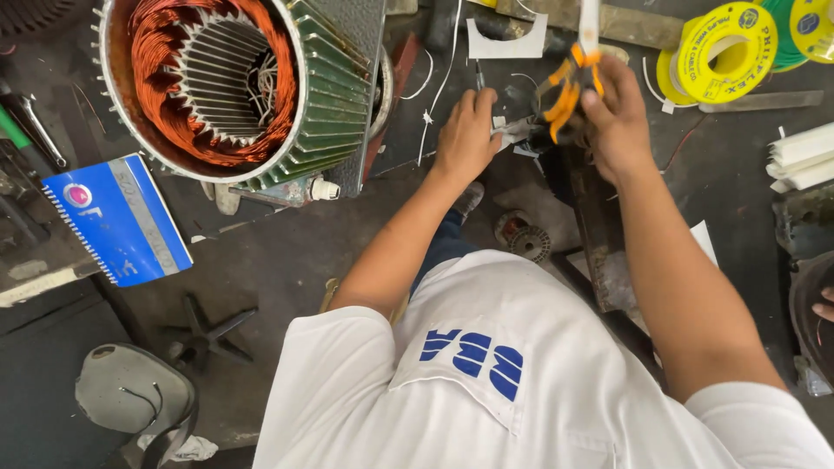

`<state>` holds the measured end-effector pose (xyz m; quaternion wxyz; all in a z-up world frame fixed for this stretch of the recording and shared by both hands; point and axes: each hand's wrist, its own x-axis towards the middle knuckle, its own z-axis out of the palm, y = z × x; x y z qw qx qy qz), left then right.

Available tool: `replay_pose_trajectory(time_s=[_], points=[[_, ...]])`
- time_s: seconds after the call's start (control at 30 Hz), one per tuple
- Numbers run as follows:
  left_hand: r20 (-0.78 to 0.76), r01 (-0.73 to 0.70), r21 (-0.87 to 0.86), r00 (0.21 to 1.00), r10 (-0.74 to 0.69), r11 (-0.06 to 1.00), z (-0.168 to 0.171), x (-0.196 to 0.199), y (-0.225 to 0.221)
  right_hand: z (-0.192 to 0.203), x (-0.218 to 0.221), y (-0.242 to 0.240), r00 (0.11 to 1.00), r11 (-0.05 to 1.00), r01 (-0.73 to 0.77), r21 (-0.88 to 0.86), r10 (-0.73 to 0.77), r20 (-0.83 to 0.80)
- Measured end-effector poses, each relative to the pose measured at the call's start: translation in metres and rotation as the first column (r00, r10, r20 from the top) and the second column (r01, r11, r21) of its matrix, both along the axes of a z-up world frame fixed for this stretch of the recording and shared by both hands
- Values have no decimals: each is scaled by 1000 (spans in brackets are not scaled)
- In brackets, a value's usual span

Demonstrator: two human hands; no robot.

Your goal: Marking semi-circular patterns on a strip of white insulation paper using a pen at a workbench.

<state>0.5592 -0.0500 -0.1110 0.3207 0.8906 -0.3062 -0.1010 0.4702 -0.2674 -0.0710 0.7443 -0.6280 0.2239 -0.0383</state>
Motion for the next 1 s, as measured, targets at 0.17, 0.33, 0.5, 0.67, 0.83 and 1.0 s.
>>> replay_pose_trajectory(time_s=[0.17,0.33,0.5,0.67,0.83,1.0], points=[[-262,-33,-386,962,-76,922,44,-3,-21,45,16,22,995,825,-29,-565,77,61],[-178,40,-518,972,-153,854,69,-30,-43,59,-25,38,998,946,-43,-320,58,36],[-227,112,-629,920,-319,769,92,-65,-68,85,-74,16,997,912,-30,-409,55,48],[-275,212,-440,893,-356,873,48,-117,-50,71,-156,-12,987,949,110,-294,-71,143],[-445,301,81,864,-236,950,-170,-226,131,41,-262,-44,992,839,126,-529,-89,94],[-689,583,725,602,405,366,-227,-397,341,6,-348,-71,965,489,194,-850,62,256]])
